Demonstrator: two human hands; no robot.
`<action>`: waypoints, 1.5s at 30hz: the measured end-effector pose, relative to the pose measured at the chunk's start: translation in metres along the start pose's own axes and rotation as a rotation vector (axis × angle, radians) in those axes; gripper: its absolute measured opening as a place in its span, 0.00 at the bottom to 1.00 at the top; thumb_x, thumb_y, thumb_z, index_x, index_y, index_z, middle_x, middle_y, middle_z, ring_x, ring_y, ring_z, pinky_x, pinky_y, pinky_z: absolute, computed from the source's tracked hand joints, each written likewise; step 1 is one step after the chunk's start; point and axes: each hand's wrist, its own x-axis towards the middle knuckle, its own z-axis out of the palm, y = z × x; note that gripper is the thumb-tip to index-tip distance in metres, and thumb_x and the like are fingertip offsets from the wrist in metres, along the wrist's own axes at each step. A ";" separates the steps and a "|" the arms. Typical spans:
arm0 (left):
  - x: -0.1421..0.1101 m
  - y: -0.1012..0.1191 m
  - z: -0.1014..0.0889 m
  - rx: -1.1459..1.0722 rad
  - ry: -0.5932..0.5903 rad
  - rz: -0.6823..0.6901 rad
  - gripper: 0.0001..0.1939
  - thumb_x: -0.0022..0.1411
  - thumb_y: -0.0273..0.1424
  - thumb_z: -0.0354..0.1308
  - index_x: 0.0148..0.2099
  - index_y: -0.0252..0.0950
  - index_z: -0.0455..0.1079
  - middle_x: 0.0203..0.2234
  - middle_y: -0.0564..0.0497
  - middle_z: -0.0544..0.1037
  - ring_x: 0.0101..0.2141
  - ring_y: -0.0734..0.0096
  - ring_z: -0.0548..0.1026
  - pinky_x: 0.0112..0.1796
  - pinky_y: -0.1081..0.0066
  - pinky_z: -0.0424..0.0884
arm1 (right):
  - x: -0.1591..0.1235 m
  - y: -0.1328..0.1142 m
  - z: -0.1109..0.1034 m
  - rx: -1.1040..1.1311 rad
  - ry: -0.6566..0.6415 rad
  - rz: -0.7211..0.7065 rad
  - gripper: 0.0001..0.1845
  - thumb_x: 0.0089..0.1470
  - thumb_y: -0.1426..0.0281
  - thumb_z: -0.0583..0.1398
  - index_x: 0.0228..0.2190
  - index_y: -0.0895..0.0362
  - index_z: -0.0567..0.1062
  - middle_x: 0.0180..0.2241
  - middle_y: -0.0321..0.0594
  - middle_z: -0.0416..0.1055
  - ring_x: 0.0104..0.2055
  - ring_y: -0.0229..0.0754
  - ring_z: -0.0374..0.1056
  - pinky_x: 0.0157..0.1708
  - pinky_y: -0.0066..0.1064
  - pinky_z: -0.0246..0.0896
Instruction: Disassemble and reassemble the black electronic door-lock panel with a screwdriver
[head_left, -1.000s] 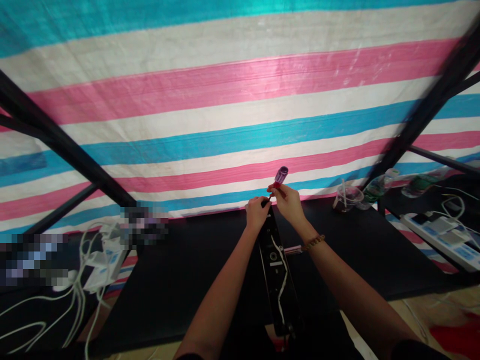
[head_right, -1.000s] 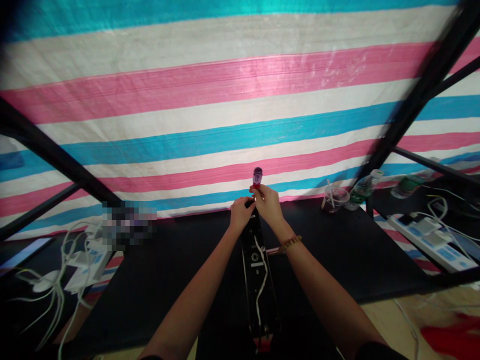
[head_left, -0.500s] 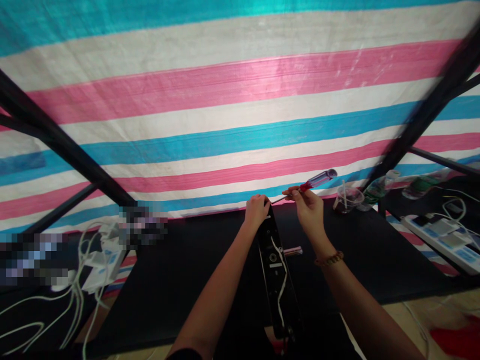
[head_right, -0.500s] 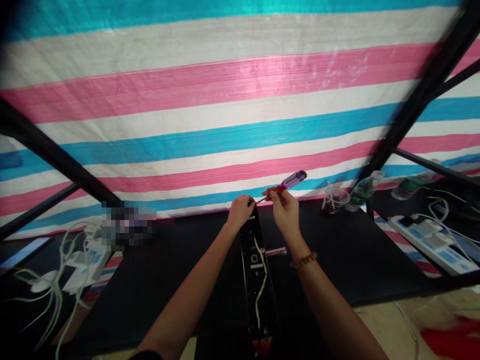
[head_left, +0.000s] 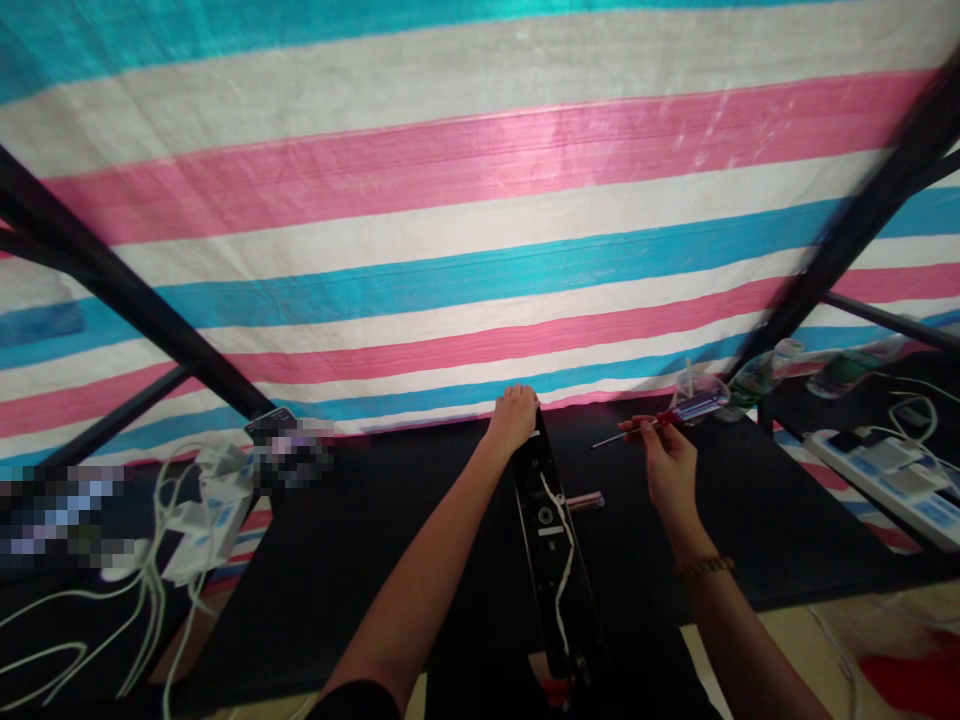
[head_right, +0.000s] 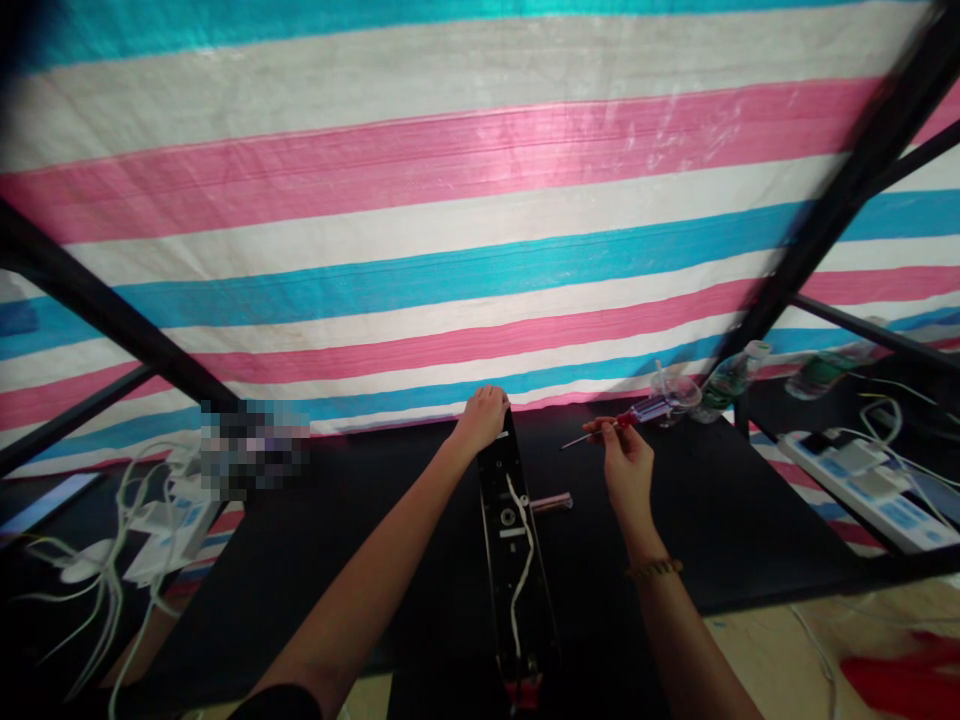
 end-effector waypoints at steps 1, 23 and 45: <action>0.000 0.000 0.001 -0.005 0.011 0.008 0.10 0.71 0.31 0.47 0.44 0.32 0.68 0.41 0.40 0.73 0.46 0.59 0.70 0.48 0.59 0.67 | -0.001 0.003 -0.004 -0.012 0.015 0.005 0.18 0.53 0.56 0.64 0.35 0.59 0.77 0.33 0.46 0.79 0.35 0.47 0.75 0.37 0.38 0.70; 0.018 -0.006 -0.026 -0.053 -0.116 0.150 0.05 0.57 0.24 0.56 0.33 0.33 0.74 0.30 0.47 0.75 0.33 0.66 0.74 0.38 0.69 0.71 | -0.026 0.089 -0.041 -0.815 -0.378 0.045 0.19 0.55 0.57 0.53 0.29 0.56 0.78 0.24 0.44 0.76 0.25 0.46 0.71 0.27 0.34 0.58; 0.026 -0.008 -0.038 0.076 -0.252 0.265 0.08 0.58 0.25 0.54 0.37 0.34 0.75 0.34 0.44 0.77 0.38 0.63 0.76 0.40 0.68 0.71 | -0.034 0.094 -0.043 -0.866 -0.409 0.017 0.22 0.59 0.60 0.52 0.41 0.60 0.79 0.40 0.51 0.79 0.40 0.53 0.75 0.42 0.40 0.65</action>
